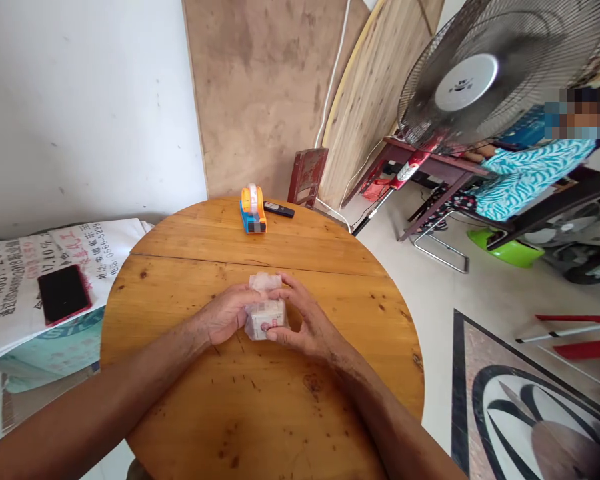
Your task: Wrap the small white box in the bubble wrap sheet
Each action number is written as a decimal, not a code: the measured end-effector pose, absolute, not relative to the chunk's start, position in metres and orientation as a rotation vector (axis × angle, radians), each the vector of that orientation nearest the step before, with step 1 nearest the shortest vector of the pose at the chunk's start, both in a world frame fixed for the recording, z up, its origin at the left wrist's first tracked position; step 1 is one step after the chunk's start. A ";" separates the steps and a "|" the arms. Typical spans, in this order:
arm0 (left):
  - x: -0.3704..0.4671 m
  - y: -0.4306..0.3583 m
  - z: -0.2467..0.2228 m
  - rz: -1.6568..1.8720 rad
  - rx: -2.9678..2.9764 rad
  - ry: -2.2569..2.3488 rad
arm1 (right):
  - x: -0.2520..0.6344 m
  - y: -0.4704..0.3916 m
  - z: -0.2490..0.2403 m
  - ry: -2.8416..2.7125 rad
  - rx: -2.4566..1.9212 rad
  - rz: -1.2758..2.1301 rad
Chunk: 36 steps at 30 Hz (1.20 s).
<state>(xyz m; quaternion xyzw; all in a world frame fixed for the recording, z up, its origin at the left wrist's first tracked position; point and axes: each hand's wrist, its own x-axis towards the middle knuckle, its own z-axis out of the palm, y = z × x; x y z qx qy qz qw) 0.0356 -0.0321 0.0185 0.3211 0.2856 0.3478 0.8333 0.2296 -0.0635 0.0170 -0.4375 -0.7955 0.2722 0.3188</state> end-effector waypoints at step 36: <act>0.033 -0.038 0.022 0.537 0.761 0.497 | 0.259 -0.049 0.066 -2.268 -1.118 0.385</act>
